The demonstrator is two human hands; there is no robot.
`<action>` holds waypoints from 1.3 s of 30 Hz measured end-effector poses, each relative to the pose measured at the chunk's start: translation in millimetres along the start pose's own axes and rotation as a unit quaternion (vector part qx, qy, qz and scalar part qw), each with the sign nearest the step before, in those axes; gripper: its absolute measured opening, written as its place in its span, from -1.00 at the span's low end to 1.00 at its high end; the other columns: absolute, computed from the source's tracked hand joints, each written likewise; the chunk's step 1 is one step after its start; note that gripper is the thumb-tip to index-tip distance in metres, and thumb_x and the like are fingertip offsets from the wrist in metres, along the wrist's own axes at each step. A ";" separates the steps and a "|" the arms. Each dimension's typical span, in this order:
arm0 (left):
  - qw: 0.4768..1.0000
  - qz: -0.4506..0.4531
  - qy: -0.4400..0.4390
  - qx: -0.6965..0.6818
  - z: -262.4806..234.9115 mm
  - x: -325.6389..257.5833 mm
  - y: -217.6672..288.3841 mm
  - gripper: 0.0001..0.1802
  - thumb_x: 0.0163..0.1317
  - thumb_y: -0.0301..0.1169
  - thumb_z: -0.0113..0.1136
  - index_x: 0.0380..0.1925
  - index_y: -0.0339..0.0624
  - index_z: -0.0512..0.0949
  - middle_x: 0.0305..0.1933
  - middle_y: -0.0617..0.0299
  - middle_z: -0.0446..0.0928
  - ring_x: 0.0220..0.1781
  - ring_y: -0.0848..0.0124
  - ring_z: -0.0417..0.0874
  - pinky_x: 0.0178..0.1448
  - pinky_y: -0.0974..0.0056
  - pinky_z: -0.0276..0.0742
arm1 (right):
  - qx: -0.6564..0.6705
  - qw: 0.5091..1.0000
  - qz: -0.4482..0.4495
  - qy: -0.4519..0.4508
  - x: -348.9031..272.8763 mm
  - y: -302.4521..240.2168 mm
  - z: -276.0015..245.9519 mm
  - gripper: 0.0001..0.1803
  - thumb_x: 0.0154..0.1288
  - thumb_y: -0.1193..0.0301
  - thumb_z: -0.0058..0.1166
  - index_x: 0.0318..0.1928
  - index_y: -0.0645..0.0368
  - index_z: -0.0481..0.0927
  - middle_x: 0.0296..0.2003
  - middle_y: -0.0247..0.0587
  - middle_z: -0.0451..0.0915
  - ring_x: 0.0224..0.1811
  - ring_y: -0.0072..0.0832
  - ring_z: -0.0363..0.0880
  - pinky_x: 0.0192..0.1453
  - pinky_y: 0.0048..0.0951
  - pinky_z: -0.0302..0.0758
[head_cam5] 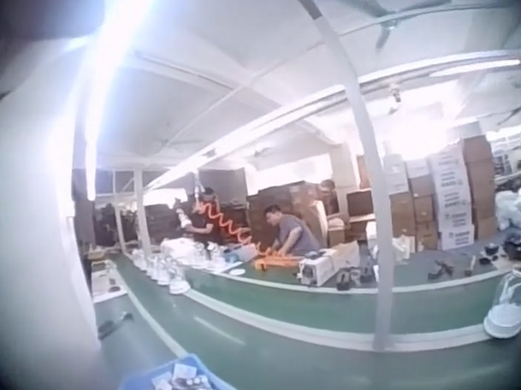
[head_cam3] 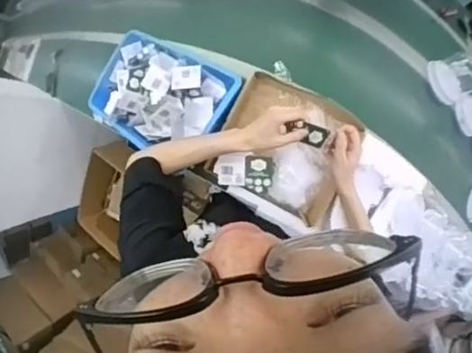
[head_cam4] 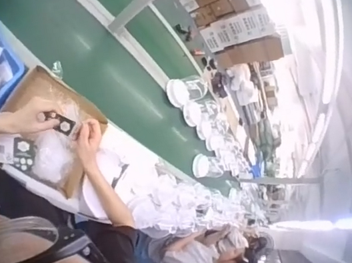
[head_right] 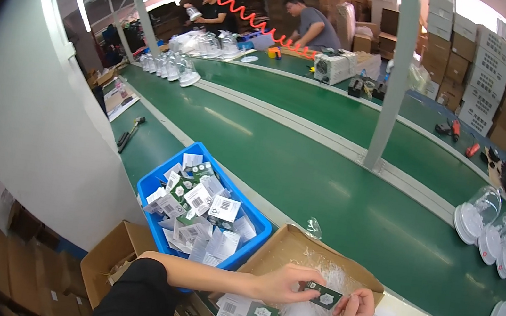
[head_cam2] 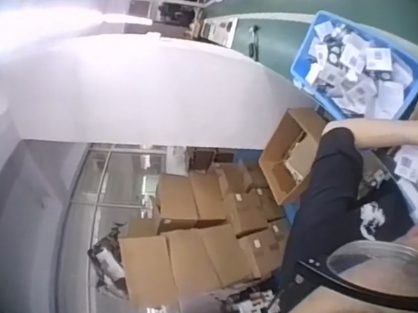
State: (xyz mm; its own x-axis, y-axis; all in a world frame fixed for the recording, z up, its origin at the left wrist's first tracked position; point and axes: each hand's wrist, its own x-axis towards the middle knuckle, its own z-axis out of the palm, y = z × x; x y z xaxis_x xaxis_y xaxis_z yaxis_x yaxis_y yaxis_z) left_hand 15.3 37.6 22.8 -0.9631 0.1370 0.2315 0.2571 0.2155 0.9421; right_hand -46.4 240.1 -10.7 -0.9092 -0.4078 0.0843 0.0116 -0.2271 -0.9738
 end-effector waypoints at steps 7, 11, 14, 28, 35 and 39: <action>0.998 -0.010 -0.022 0.063 1.0 -2.7 -1.6 -0.81 0.13 -0.46 0.25 -0.23 -0.18 0.55 -0.58 0.19 0.48 -0.59 0.47 0.50 -0.48 0.34 0.41 | 0.013 0.996 0.058 0.059 4.8 -0.9 -0.4 -0.90 0.43 0.43 -0.17 -0.28 0.12 0.37 -0.58 -0.40 0.40 -0.63 -0.66 0.37 -0.57 -0.64 0.35; 0.997 -0.028 -0.031 0.071 0.5 -6.0 -6.3 -0.81 0.12 -0.44 0.25 -0.27 -0.21 0.51 -0.51 0.16 0.53 -0.56 0.41 0.54 -0.45 0.33 0.45 | 0.055 0.994 0.083 0.040 6.0 3.2 -0.3 -0.92 0.41 0.46 -0.12 -0.29 0.14 0.40 -0.55 -0.40 0.45 -0.59 -0.68 0.41 -0.55 -0.63 0.36; 0.996 -0.056 -0.002 0.076 -1.3 -1.9 2.2 -0.76 0.11 -0.46 0.24 -0.22 -0.22 0.45 -0.43 0.14 0.56 -0.52 0.39 0.56 -0.42 0.33 0.48 | 0.045 0.995 0.088 0.020 7.5 3.8 -3.6 -0.92 0.39 0.49 -0.12 -0.30 0.16 0.42 -0.53 -0.40 0.47 -0.57 -0.69 0.42 -0.53 -0.64 0.37; 0.992 -0.111 0.038 -0.048 -4.3 0.0 5.2 -0.72 0.16 -0.56 0.13 -0.09 -0.31 0.43 -0.35 0.19 0.57 -0.36 0.55 0.59 -0.32 0.43 0.53 | 0.013 0.997 0.074 -0.034 0.4 7.6 -2.2 -0.87 0.42 0.48 -0.20 -0.33 0.20 0.36 -0.59 -0.39 0.43 -0.60 -0.70 0.38 -0.51 -0.62 0.36; 0.992 -0.116 -0.030 -0.036 -9.3 -0.8 1.6 -0.80 0.16 -0.54 0.18 -0.19 -0.32 0.48 -0.32 0.20 0.60 -0.34 0.56 0.60 -0.31 0.43 0.55 | 0.034 0.996 0.083 0.007 2.9 -2.0 4.5 -0.91 0.42 0.49 -0.16 -0.27 0.21 0.38 -0.53 -0.41 0.44 -0.56 -0.72 0.40 -0.49 -0.66 0.36; 0.985 -0.160 -0.040 -0.050 -3.3 -0.7 -1.6 -0.83 0.15 -0.57 0.22 -0.29 -0.31 0.44 -0.35 0.21 0.60 -0.35 0.57 0.58 -0.32 0.45 0.52 | 0.054 0.996 0.070 -0.006 2.8 -1.9 4.3 -0.95 0.41 0.52 -0.13 -0.24 0.23 0.39 -0.50 -0.42 0.45 -0.54 -0.72 0.41 -0.47 -0.67 0.37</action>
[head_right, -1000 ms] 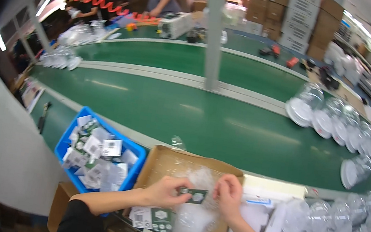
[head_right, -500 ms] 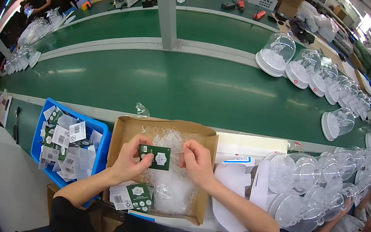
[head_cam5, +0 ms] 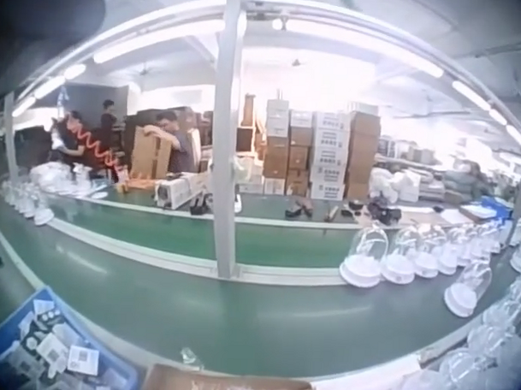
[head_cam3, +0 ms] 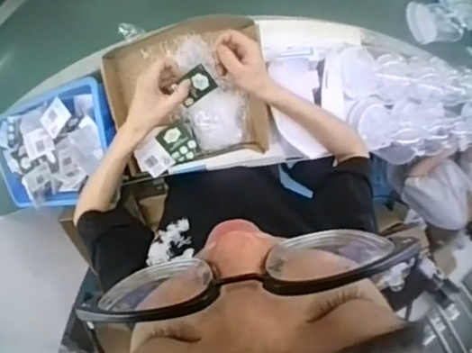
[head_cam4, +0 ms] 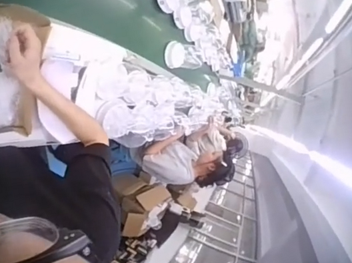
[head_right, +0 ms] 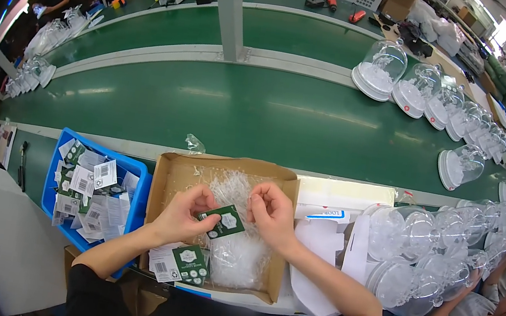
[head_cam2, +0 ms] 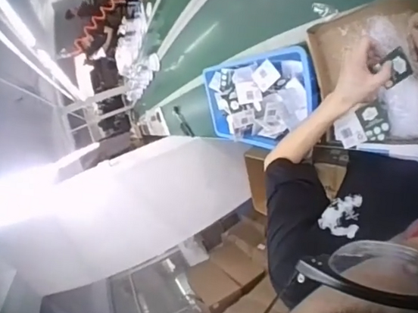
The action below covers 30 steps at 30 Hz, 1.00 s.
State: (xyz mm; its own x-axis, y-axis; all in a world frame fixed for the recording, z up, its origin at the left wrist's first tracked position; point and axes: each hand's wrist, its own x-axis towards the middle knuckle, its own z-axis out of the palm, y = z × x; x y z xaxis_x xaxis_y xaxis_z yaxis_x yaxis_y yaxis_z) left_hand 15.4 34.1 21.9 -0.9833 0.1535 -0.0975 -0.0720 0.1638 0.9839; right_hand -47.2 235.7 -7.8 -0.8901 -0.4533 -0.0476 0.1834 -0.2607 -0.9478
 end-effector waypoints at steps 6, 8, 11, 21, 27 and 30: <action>0.994 0.042 0.042 0.088 1.1 -0.6 8.2 -0.80 0.12 -0.58 0.21 -0.24 -0.26 0.45 -0.44 0.22 0.53 -0.43 0.56 0.55 -0.40 0.43 0.50 | -0.051 0.998 -0.023 -0.005 -2.2 0.7 -1.0 -0.95 0.37 0.52 -0.06 -0.23 0.26 0.43 -0.50 -0.41 0.47 -0.53 -0.74 0.44 -0.45 -0.69 0.41; 0.992 0.036 0.056 0.104 2.6 1.8 11.4 -0.79 0.12 -0.58 0.21 -0.23 -0.25 0.46 -0.46 0.23 0.50 -0.42 0.56 0.55 -0.40 0.43 0.50 | -0.045 0.999 -0.006 0.000 -1.3 2.1 -1.2 -0.94 0.35 0.52 -0.03 -0.24 0.27 0.45 -0.49 -0.40 0.49 -0.52 -0.74 0.46 -0.44 -0.69 0.42; 0.996 0.033 0.079 0.030 3.2 2.3 9.7 -0.74 0.06 -0.59 0.23 -0.21 -0.23 0.48 -0.51 0.24 0.44 -0.40 0.53 0.54 -0.38 0.39 0.49 | -0.066 0.998 0.002 -0.002 -1.9 -0.1 -0.9 -0.95 0.35 0.53 -0.04 -0.24 0.27 0.44 -0.50 -0.40 0.50 -0.51 -0.73 0.47 -0.43 -0.68 0.44; 0.971 0.168 0.000 0.170 -4.9 3.7 7.5 -0.79 -0.02 -0.60 0.23 -0.51 -0.23 0.34 -0.15 0.13 0.48 -0.19 0.29 0.55 -0.13 0.28 0.49 | -0.027 0.996 0.008 -0.085 -4.5 -1.1 0.8 -0.96 0.43 0.53 -0.20 -0.19 0.22 0.33 -0.26 -0.16 0.61 -0.21 -0.53 0.62 -0.30 -0.60 0.54; 0.986 0.134 -0.029 0.097 -3.2 5.2 15.3 -0.79 0.05 -0.55 0.27 -0.39 -0.25 0.40 -0.05 0.10 0.50 -0.07 0.28 0.58 -0.07 0.29 0.53 | -0.023 0.992 -0.005 -0.128 -3.8 -1.7 -1.8 -0.95 0.45 0.54 -0.29 -0.18 0.21 0.28 -0.17 -0.06 0.58 -0.08 -0.43 0.58 -0.16 -0.49 0.56; 0.992 0.100 -0.019 0.071 -1.5 3.6 12.2 -0.77 0.08 -0.54 0.27 -0.26 -0.26 0.46 -0.11 0.12 0.52 -0.11 0.30 0.60 -0.12 0.30 0.55 | -0.039 0.991 -0.022 -0.129 -4.2 -1.6 -0.9 -0.95 0.44 0.54 -0.29 -0.17 0.20 0.27 -0.19 -0.07 0.58 -0.11 -0.45 0.59 -0.17 -0.51 0.56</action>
State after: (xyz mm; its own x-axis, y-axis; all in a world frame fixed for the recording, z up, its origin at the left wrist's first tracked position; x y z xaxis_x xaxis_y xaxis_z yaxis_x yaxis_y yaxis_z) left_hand 10.7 35.1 33.8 -0.9686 0.2321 0.0897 0.1509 0.2615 0.9533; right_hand -44.1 238.8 -6.3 -0.7580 -0.6489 0.0668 0.1056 -0.2231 -0.9691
